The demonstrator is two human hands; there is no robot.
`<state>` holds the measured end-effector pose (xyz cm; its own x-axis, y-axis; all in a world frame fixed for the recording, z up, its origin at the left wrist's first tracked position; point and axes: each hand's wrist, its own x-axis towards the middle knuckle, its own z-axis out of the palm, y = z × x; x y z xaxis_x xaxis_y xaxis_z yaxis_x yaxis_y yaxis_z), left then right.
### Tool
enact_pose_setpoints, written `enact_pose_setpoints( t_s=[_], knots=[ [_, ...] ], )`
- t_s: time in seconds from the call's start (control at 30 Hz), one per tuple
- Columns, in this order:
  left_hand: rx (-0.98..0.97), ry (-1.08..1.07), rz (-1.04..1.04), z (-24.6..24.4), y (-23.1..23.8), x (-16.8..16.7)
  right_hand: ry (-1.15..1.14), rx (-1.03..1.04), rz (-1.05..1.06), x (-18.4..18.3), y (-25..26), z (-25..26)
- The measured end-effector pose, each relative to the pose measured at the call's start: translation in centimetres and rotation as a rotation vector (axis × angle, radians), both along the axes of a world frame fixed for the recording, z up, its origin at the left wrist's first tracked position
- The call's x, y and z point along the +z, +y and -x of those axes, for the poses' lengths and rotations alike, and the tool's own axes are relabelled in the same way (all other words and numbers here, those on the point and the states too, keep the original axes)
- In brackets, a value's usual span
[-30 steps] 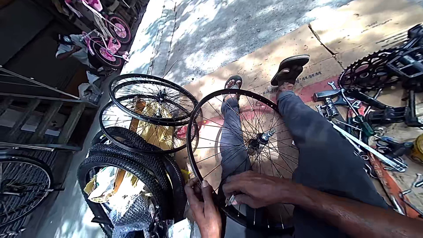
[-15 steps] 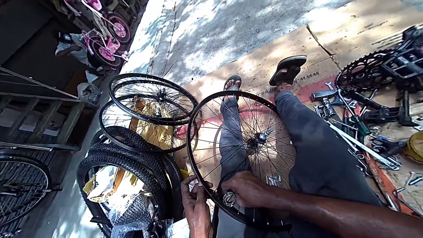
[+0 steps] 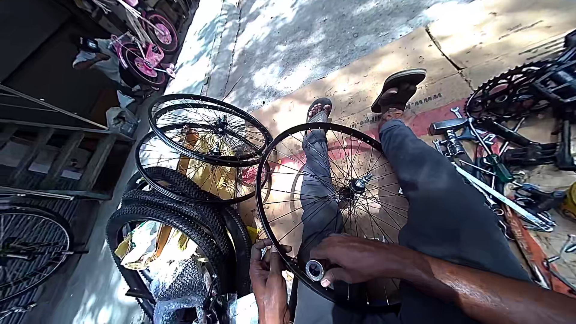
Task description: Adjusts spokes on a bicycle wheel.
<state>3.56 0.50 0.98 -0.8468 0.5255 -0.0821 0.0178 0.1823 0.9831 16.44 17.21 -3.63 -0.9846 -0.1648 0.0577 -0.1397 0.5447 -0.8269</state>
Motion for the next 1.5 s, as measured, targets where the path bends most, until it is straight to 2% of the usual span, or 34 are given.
enact_pose_setpoints(
  t_s=[0.13, 0.3, 0.47, 0.67, 0.73, 0.8, 0.87, 0.93, 0.97, 1.03, 1.1, 1.27, 1.37, 1.47, 1.5],
  knots=[
    [-0.004, 0.017, 0.009, 0.1, 0.3, 0.1, -0.031, -0.012, -0.171, 0.0, -1.0, -0.1],
    [-0.022, 0.021, -0.002, 0.1, 0.1, 0.1, -0.074, 0.078, -0.194, 0.5, 0.0, -0.2],
    [-0.053, 0.009, -0.013, 0.3, 0.2, 0.2, 0.011, -0.199, -0.196, -0.9, -2.3, 0.8],
    [-0.021, 0.002, -0.025, 0.1, 0.2, 0.2, -0.013, 0.071, 0.184, -0.2, 1.2, -0.2],
    [-0.036, 0.003, -0.024, 0.4, -0.1, -0.2, -0.044, -0.022, 0.225, -0.4, 0.6, -0.1],
    [-0.049, 0.015, -0.028, 0.4, 0.1, -0.1, -0.095, -0.206, 0.215, 0.0, -0.7, 0.4],
    [-0.053, 0.024, -0.027, 0.1, 0.3, 0.0, -0.038, -0.311, 0.047, -0.2, -2.0, 0.8],
    [-0.039, 0.010, -0.027, -0.1, 0.3, 0.1, 0.023, -0.250, -0.084, -0.5, -2.6, 0.9],
    [-0.033, 0.004, -0.024, -0.1, 0.3, 0.2, -0.009, -0.167, -0.072, -0.2, -2.0, 0.8],
    [-0.036, 0.006, -0.037, 0.2, 0.1, 0.0, -0.052, 0.013, 0.044, 0.3, 0.0, 0.4],
    [-0.058, 0.016, -0.051, 0.4, -0.1, -0.3, -0.022, 0.080, 0.142, 0.1, 0.9, -0.2],
    [-0.006, -0.011, -0.037, 0.1, 0.7, -0.1, 0.020, 0.021, 0.121, -0.4, 0.3, 0.5],
    [-0.026, -0.027, 0.026, 2.2, 2.2, 0.4, -0.009, 0.003, 0.145, 0.1, 1.0, 0.5],
    [-0.103, 0.104, 0.152, 5.1, 4.1, 0.2, 0.022, -0.227, 0.200, 0.5, 2.4, 0.4],
    [-0.107, 0.178, 0.210, 5.6, 4.6, 0.0, 0.093, -0.354, 0.122, 0.5, 2.7, 0.5]
  ],
)
